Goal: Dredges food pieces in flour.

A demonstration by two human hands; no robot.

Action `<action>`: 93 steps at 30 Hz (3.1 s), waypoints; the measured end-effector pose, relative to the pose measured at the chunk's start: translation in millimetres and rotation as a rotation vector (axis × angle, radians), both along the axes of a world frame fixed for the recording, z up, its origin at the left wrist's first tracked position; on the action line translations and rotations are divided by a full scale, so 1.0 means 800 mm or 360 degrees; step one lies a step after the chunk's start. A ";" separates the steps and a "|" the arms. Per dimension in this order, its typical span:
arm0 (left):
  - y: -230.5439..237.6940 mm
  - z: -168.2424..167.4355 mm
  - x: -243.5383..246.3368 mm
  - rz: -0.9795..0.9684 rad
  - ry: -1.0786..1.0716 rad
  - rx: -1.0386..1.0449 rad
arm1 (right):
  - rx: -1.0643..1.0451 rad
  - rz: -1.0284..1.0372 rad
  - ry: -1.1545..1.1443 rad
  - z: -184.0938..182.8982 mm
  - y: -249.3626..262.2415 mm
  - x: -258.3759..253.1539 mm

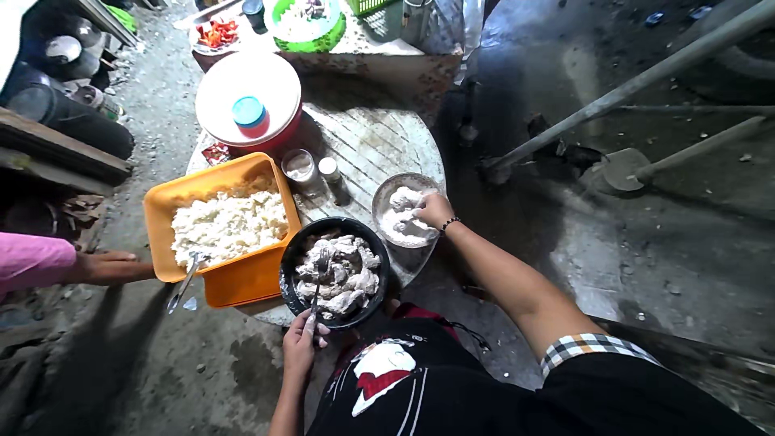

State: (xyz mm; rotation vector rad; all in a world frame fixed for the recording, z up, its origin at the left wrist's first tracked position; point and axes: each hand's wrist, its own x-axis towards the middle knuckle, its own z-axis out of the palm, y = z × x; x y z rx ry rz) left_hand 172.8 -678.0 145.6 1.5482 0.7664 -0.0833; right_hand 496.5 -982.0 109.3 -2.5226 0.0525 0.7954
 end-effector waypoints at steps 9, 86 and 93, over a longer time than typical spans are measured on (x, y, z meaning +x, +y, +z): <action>0.000 0.002 0.003 -0.0011 0.0014 -0.0008 | -0.0284 0.0119 0.0075 -0.008 -0.008 -0.022; -0.005 0.001 -0.002 -0.0043 0.0028 0.0015 | 0.0371 -0.0497 -0.0147 -0.024 0.019 0.026; -0.004 0.005 0.000 -0.0021 0.0053 0.0023 | 0.0671 -0.0213 -0.0460 -0.002 0.031 0.007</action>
